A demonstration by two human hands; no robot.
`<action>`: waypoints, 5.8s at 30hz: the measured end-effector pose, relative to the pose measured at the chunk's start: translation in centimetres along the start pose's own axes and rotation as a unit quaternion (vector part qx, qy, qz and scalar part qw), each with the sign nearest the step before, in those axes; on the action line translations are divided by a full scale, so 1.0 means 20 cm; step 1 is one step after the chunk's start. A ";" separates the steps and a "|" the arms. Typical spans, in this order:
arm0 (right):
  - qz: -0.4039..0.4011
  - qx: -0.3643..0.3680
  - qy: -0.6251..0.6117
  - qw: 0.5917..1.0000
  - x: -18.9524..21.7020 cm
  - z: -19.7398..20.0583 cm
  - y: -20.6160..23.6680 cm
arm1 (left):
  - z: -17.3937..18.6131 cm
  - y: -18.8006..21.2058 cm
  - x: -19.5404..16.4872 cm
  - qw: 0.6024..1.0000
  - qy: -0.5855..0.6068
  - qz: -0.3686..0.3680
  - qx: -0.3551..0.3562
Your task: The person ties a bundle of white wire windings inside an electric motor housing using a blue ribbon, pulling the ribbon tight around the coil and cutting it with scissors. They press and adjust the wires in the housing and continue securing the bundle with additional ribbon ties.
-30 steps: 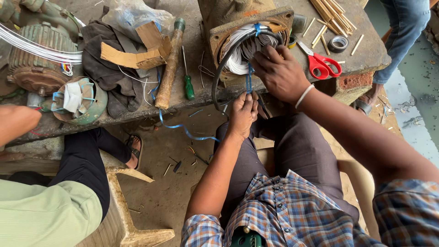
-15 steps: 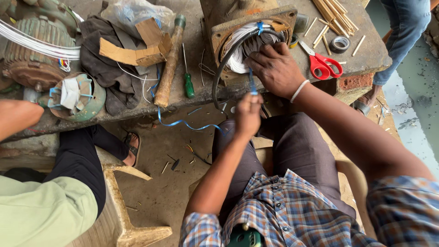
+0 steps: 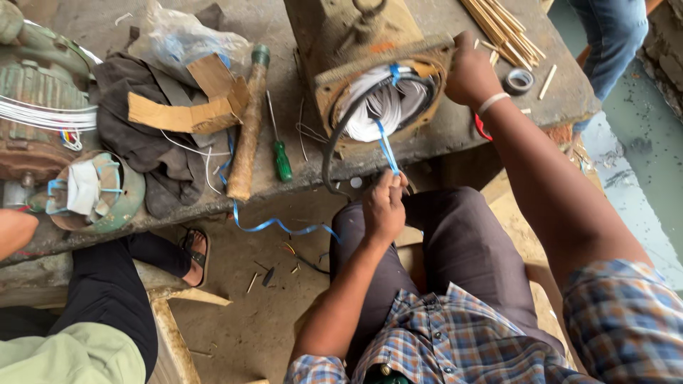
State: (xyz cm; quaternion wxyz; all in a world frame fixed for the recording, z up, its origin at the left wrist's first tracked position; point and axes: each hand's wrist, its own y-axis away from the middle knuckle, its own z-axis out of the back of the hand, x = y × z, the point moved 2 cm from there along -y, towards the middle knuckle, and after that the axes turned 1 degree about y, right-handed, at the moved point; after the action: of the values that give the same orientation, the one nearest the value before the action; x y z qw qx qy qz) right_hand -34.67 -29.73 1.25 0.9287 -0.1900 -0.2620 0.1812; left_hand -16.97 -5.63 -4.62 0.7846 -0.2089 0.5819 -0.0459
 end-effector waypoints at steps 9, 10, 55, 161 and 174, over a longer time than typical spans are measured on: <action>-0.128 -0.006 -0.041 0.991 0.02 0.09 -0.12 | 0.06 0.01 0.00 1.000 0.007 0.004 -0.003; -0.136 -0.029 -0.280 0.950 0.04 0.15 -0.04 | 0.06 0.01 0.01 1.000 0.001 0.007 -0.002; -0.051 0.058 -0.256 0.964 0.56 -0.01 0.72 | 0.02 0.06 0.12 0.999 -0.020 -0.044 -0.015; -0.053 -0.177 -0.501 0.845 0.30 -0.14 1.01 | 0.08 0.11 -0.02 0.999 -0.030 -0.021 -0.003; -0.047 -0.038 0.145 0.988 0.10 0.12 0.28 | 0.08 0.13 -0.12 0.997 -0.041 -0.063 -0.030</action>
State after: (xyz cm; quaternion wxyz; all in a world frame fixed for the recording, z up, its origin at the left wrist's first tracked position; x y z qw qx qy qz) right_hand -35.77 -23.47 1.55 0.9564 -0.2370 -0.1403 0.0976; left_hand -16.63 -2.13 -3.09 0.7968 -0.2706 0.5358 -0.0692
